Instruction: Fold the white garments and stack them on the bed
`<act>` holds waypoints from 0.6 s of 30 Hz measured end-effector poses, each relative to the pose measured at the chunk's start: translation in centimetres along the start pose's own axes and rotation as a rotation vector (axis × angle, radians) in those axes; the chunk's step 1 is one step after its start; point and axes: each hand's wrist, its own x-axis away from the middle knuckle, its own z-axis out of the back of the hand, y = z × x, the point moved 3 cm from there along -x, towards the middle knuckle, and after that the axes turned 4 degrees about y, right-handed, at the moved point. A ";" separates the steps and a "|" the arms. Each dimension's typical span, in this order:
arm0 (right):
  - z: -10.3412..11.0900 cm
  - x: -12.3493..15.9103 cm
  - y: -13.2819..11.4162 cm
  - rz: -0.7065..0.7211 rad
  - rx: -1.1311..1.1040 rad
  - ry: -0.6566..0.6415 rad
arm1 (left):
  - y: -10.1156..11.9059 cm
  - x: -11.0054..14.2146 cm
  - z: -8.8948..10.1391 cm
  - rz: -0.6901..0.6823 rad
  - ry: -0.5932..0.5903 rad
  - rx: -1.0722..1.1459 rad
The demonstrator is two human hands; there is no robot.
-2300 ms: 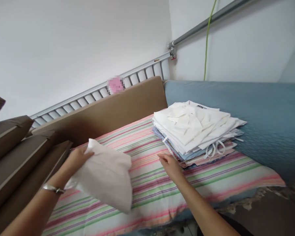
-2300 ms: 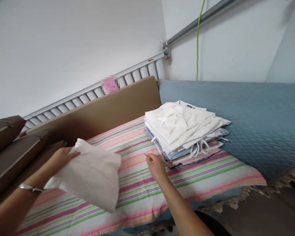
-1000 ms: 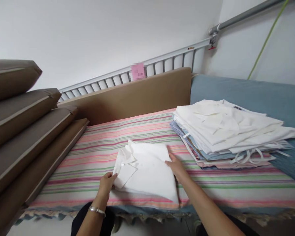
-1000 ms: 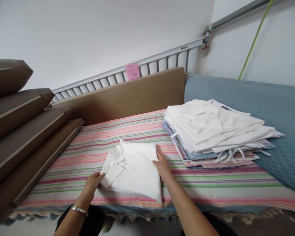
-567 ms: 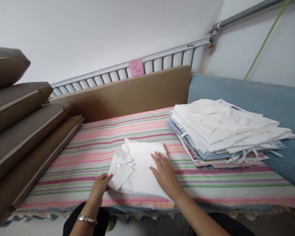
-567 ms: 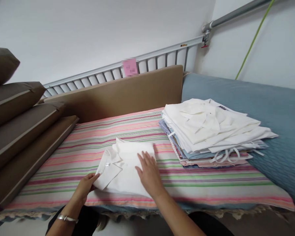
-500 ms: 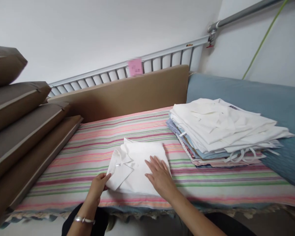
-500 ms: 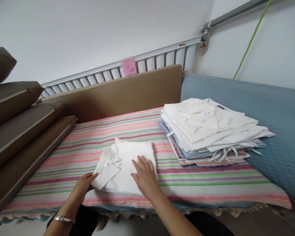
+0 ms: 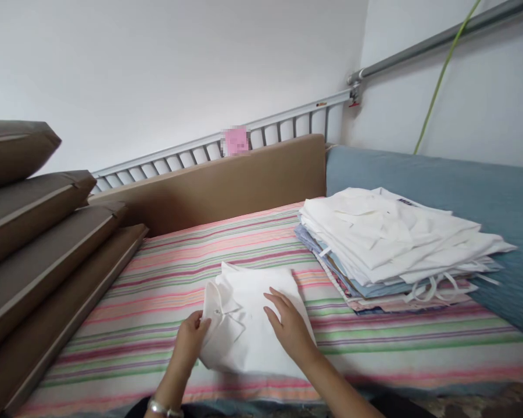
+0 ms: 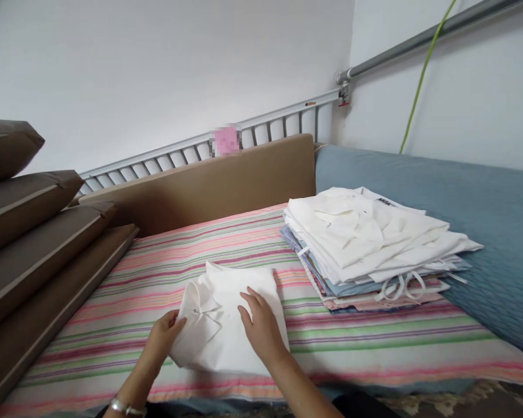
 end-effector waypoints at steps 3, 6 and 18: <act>-2.0 -0.3 -1.0 -0.339 -0.395 -0.099 | 5.4 3.1 -3.2 -0.223 0.005 -0.301; -3.3 -0.5 -1.0 -0.649 -0.652 -0.182 | 9.6 6.8 -7.4 -0.388 -0.224 -0.486; -0.1 0.0 -0.1 -0.663 -0.781 -0.004 | 6.3 -8.8 -2.8 -0.488 0.119 -0.596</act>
